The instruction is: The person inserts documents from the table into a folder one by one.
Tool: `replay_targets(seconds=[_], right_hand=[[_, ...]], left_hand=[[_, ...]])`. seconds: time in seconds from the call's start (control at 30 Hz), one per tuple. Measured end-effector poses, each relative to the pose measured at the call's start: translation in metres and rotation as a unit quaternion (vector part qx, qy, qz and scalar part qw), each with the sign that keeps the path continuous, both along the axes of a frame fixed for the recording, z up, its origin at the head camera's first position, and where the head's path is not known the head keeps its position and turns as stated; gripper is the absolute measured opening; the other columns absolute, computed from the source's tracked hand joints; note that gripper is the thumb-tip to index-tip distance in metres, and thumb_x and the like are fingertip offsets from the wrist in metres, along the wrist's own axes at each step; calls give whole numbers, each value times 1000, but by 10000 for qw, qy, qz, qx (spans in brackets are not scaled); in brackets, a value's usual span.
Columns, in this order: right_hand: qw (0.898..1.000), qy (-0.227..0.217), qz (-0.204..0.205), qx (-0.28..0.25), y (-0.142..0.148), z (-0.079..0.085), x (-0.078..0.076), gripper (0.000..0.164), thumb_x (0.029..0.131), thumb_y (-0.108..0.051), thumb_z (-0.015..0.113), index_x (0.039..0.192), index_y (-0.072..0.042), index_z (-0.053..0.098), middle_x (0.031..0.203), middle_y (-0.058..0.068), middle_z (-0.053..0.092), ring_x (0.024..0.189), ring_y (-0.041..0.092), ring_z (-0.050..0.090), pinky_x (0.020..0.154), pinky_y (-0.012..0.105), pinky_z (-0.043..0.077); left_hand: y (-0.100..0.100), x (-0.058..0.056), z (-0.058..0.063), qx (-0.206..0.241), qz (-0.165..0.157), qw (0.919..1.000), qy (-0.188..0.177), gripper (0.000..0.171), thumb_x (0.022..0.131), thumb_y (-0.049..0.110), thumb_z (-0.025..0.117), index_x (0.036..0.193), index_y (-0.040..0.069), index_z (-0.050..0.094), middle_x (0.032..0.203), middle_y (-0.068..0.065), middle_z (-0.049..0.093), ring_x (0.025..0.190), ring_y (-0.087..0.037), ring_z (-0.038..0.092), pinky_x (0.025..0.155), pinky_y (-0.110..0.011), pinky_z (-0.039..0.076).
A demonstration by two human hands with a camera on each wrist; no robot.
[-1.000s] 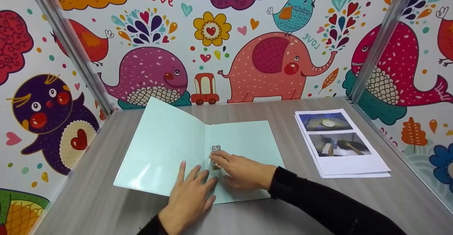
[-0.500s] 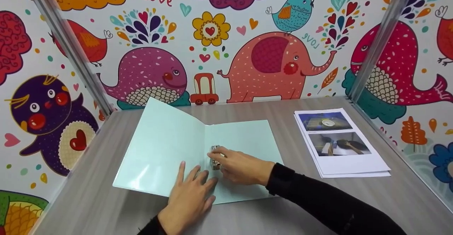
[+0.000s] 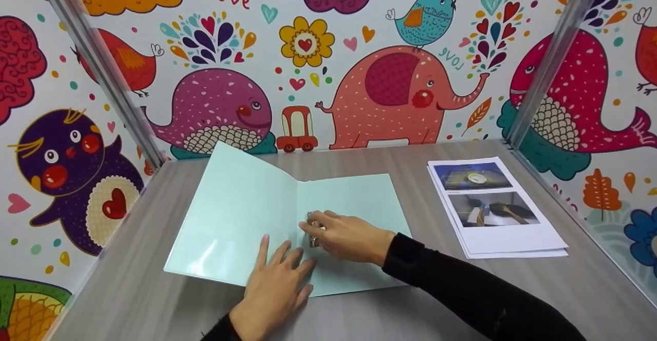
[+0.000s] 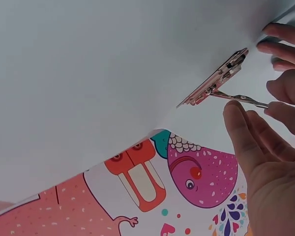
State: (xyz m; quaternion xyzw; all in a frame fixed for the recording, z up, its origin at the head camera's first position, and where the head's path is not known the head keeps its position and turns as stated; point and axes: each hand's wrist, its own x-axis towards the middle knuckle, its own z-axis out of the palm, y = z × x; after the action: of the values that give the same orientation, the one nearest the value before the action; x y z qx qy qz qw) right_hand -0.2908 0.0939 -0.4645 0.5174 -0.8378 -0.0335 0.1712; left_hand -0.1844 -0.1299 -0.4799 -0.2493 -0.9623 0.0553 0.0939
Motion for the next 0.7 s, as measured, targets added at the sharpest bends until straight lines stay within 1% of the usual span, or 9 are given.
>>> replay_targets(seconds=[0.07, 0.17, 0.23, 0.27, 0.37, 0.47, 0.57, 0.7], right_hand=[[9994, 316, 18, 150, 1, -1, -1, 54, 113, -24, 80, 164, -14, 66, 149, 9, 71, 127, 18, 80, 93, 25, 71], [9965, 740, -24, 381, 2, -1, -2, 58, 114, -25, 78, 168, -13, 61, 151, 9, 71, 128, 18, 79, 92, 24, 71], [9953, 851, -89, 451, 2, -1, -4, 62, 114, -25, 78, 171, -11, 58, 152, 9, 71, 128, 19, 78, 94, 24, 71], [9953, 838, -134, 460, 2, -1, -5, 63, 115, -25, 77, 172, -10, 56, 152, 9, 71, 129, 19, 78, 95, 24, 71], [9979, 451, -307, 344, 2, 0, -10, 68, 114, -23, 77, 175, -7, 51, 153, 11, 70, 131, 22, 78, 97, 27, 71], [9984, -216, -502, 135, 3, 3, -16, 74, 113, -20, 79, 178, -7, 46, 158, 14, 67, 137, 27, 78, 102, 32, 71], [9944, -811, -674, -101, 3, 6, -22, 77, 112, -18, 80, 180, -8, 43, 163, 16, 64, 142, 30, 77, 110, 38, 68], [9886, -1220, -848, -253, 4, 7, -31, 78, 113, -16, 78, 181, -10, 41, 166, 16, 62, 144, 33, 76, 119, 43, 64]], left_hand=[[0, 0, 0, -32, -22, 10000, 81, 46, 106, 52, 81, 146, 30, 80, 154, -4, 77, 153, -37, 67, 133, -78, 42], [0, 0, -1, -51, -35, 9999, 135, 46, 106, 53, 80, 145, 30, 80, 153, -4, 78, 152, -37, 68, 132, -79, 42], [0, 0, -1, -37, -26, 9999, 121, 46, 105, 53, 81, 145, 31, 80, 152, -4, 78, 152, -37, 68, 132, -80, 42], [0, 0, 0, -31, -19, 9999, 105, 46, 105, 53, 81, 145, 31, 80, 152, -4, 78, 152, -37, 68, 132, -80, 42], [1, 0, 0, 2, -4, 10000, 42, 45, 105, 52, 82, 144, 30, 80, 151, -5, 78, 152, -38, 68, 132, -80, 42], [1, 0, 0, 29, 12, 10000, -32, 45, 105, 51, 82, 145, 30, 79, 151, -5, 78, 152, -39, 68, 132, -81, 41], [1, -1, 0, 19, 43, 9999, -116, 46, 105, 52, 81, 146, 30, 79, 152, -5, 77, 153, -39, 67, 133, -81, 40], [1, -1, -1, 16, 57, 9999, -138, 47, 105, 52, 81, 147, 30, 78, 153, -5, 77, 153, -39, 67, 133, -81, 40]])
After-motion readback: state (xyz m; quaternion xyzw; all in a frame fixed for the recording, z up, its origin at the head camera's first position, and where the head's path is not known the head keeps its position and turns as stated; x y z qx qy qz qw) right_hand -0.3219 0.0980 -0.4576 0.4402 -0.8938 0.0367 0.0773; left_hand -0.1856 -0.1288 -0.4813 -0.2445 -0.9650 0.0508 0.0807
